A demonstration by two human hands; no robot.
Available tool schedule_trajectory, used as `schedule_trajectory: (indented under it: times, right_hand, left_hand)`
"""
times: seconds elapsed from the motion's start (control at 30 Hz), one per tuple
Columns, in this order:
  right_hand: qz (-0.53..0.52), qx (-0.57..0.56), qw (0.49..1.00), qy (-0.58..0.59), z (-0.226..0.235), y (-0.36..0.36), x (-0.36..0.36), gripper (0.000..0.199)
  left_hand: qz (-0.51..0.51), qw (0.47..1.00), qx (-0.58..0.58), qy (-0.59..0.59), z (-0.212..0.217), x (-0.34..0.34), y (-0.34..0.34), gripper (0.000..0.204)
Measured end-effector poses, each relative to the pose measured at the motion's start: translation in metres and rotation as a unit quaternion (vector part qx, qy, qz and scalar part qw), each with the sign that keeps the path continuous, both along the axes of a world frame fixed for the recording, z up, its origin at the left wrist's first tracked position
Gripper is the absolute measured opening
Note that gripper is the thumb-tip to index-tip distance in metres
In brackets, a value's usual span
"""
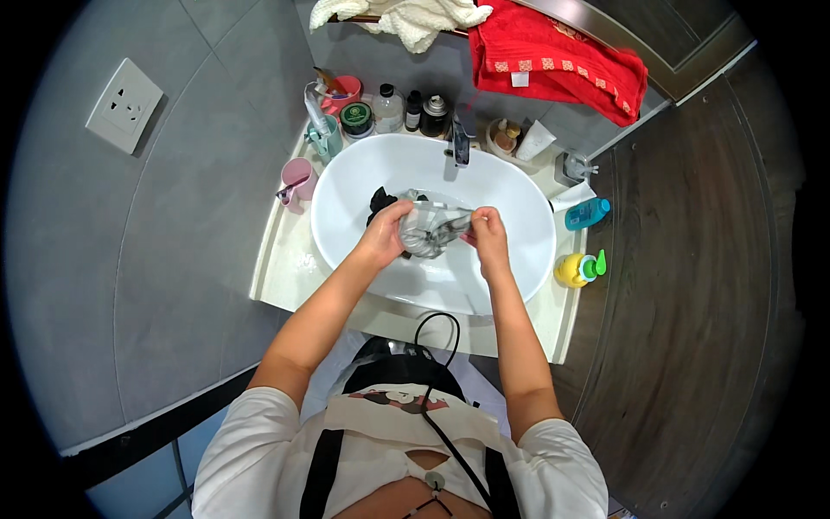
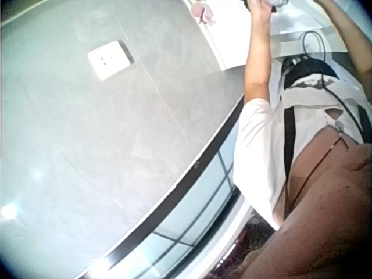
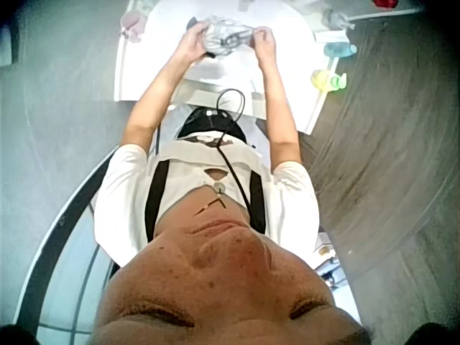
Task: The person picks up a white cloth and a black and white patterned cloth from the counter and places them into the sink. They turn on the water, rinse both items, and scrub them together by hand while the water runs.
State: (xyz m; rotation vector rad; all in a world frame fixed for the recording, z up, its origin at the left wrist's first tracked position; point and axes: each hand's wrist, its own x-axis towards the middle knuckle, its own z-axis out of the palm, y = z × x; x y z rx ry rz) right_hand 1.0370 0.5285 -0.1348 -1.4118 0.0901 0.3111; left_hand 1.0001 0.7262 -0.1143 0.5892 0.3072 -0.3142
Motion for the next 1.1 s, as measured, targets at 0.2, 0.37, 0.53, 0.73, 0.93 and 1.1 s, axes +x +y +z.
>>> schedule_trajectory:
  times: [0.2, 0.37, 0.53, 0.73, 0.93, 1.1]
  right_hand:
    - [-0.029, 0.329, 0.915, 0.232, 0.051, -0.004, 0.01, 0.013]
    - [0.104, 0.238, 0.96, 0.105, 0.052, -0.026, 0.015, 0.024]
    - [0.247, -0.259, 0.921, -0.152, 0.054, -0.015, 0.001, 0.027]
    - [0.239, -0.41, 0.846, -0.246, 0.056, 0.001, -0.012, 0.024]
    - [0.114, 0.097, 0.988, 0.041, 0.035, -0.01, 0.009, 0.024]
    - [0.054, 0.249, 0.957, 0.135, 0.036, -0.001, 0.011, 0.023]
  left_hand:
    - [-0.053, 0.957, 0.278, -0.069, -0.023, -0.004, 0.014, 0.01]
    - [0.009, 0.963, 0.251, -0.094, -0.015, -0.007, 0.013, 0.01]
    - [0.004, 0.995, 0.085, -0.051, 0.008, -0.008, 0.011, 0.015]
    - [0.023, 0.998, 0.009, -0.056, 0.014, -0.01, 0.008, 0.023]
    - [-0.127, 0.968, 0.193, -0.098, -0.002, -0.013, 0.023, 0.027]
    - [-0.208, 0.926, 0.288, -0.123, -0.002, -0.012, 0.019, 0.027]
